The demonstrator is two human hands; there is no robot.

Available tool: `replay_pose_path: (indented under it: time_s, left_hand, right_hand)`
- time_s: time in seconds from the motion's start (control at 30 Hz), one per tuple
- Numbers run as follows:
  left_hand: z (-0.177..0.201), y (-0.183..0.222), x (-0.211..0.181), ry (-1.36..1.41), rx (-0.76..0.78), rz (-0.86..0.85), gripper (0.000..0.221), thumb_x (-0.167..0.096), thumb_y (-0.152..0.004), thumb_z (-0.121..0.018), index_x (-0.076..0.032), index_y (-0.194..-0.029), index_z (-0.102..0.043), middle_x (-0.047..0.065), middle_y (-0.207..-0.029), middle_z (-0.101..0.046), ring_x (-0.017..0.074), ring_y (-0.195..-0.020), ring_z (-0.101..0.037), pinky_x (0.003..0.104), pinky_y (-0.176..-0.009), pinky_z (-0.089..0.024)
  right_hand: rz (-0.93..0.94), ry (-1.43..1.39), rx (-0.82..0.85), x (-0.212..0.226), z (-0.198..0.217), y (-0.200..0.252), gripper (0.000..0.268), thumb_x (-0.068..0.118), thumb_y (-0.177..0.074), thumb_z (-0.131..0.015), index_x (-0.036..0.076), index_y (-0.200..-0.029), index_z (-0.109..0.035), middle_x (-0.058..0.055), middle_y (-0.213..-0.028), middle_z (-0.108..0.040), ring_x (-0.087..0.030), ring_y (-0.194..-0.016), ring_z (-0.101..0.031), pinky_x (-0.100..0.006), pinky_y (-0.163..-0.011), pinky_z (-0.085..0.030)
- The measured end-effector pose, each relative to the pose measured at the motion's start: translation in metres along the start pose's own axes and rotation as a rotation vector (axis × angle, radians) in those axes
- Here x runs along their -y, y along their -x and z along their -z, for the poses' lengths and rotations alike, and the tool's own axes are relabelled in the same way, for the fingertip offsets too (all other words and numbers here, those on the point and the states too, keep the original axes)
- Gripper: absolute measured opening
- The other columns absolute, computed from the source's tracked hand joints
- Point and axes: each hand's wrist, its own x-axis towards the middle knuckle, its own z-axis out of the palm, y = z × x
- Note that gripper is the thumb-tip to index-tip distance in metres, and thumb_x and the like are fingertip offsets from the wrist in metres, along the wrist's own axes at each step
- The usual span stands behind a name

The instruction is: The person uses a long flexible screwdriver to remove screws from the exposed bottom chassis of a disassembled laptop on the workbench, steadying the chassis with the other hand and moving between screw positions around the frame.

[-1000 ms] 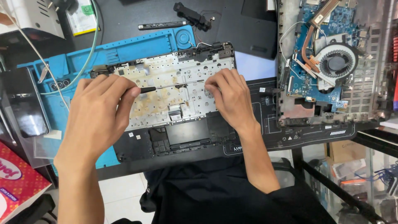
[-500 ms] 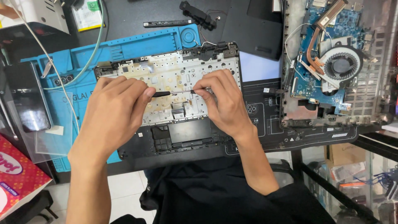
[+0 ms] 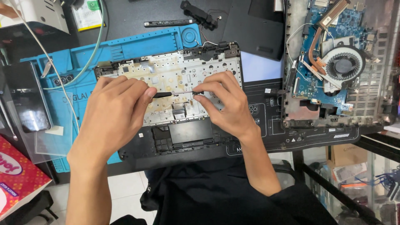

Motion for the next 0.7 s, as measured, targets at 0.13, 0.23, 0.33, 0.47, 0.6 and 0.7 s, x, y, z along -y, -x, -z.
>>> replay_pose_path:
  time_s: [0.13,0.23,0.33,0.47,0.6,0.7]
  left_hand:
    - [0.0,0.0,0.0,0.018,-0.007,-0.014,0.022,-0.018,-0.104,-0.064,-0.003,-0.088,-0.067,0.01,-0.078,-0.063,0.031,-0.08,-0.061,0.044,-0.084,-0.044]
    - [0.0,-0.001,-0.001,0.002,0.002,-0.018,0.021,-0.018,-0.103,-0.064,-0.003,-0.088,-0.067,0.011,-0.078,-0.063,0.0313,-0.08,-0.06,0.044,-0.085,-0.044]
    - [0.0,-0.001,-0.001,-0.022,0.007,-0.016,0.023,-0.02,-0.103,-0.066,-0.004,-0.086,-0.066,0.01,-0.078,-0.064,0.0307,-0.08,-0.061,0.044,-0.084,-0.044]
    - [0.0,0.0,-0.001,-0.014,-0.017,-0.027,0.021,-0.02,-0.103,-0.066,-0.004,-0.088,-0.067,0.009,-0.08,-0.065,0.0298,-0.081,-0.061,0.043,-0.084,-0.044]
    - [-0.001,-0.001,-0.005,-0.026,-0.012,-0.021,0.02,-0.019,-0.102,-0.067,-0.005,-0.088,-0.067,0.008,-0.08,-0.066,0.0288,-0.081,-0.061,0.043,-0.084,-0.044]
    - [-0.003,-0.001,-0.004,-0.029,-0.012,-0.029,0.021,-0.02,-0.102,-0.066,-0.005,-0.088,-0.066,0.008,-0.081,-0.066,0.028,-0.081,-0.061,0.043,-0.085,-0.045]
  right_hand:
    - [-0.005,-0.009,-0.029,0.003,0.001,-0.001,0.026,-0.003,-0.084,-0.085,0.005,-0.105,-0.072,-0.007,-0.103,-0.065,-0.024,-0.097,-0.064,-0.036,-0.085,-0.053]
    - [-0.006,-0.006,-0.044,0.003,0.001,0.0,0.026,-0.005,-0.083,-0.085,0.005,-0.104,-0.072,-0.008,-0.103,-0.066,-0.024,-0.097,-0.064,-0.035,-0.085,-0.053]
    - [-0.035,-0.04,-0.028,0.003,0.002,0.001,0.026,-0.004,-0.084,-0.085,0.005,-0.105,-0.072,-0.007,-0.104,-0.066,-0.023,-0.098,-0.065,-0.035,-0.085,-0.054]
    - [-0.046,-0.033,-0.014,0.004,0.001,0.0,0.029,0.002,-0.081,-0.087,0.005,-0.107,-0.075,-0.008,-0.105,-0.065,-0.023,-0.098,-0.065,-0.034,-0.084,-0.054]
    - [-0.044,-0.023,-0.021,-0.002,-0.004,0.002,0.021,0.003,-0.083,-0.088,0.007,-0.101,-0.077,-0.006,-0.101,-0.064,-0.02,-0.094,-0.064,-0.032,-0.077,-0.052]
    - [-0.059,0.001,-0.044,0.0,-0.007,0.003,0.019,0.002,-0.084,-0.087,0.006,-0.099,-0.077,-0.005,-0.1,-0.065,-0.02,-0.093,-0.064,-0.032,-0.076,-0.052]
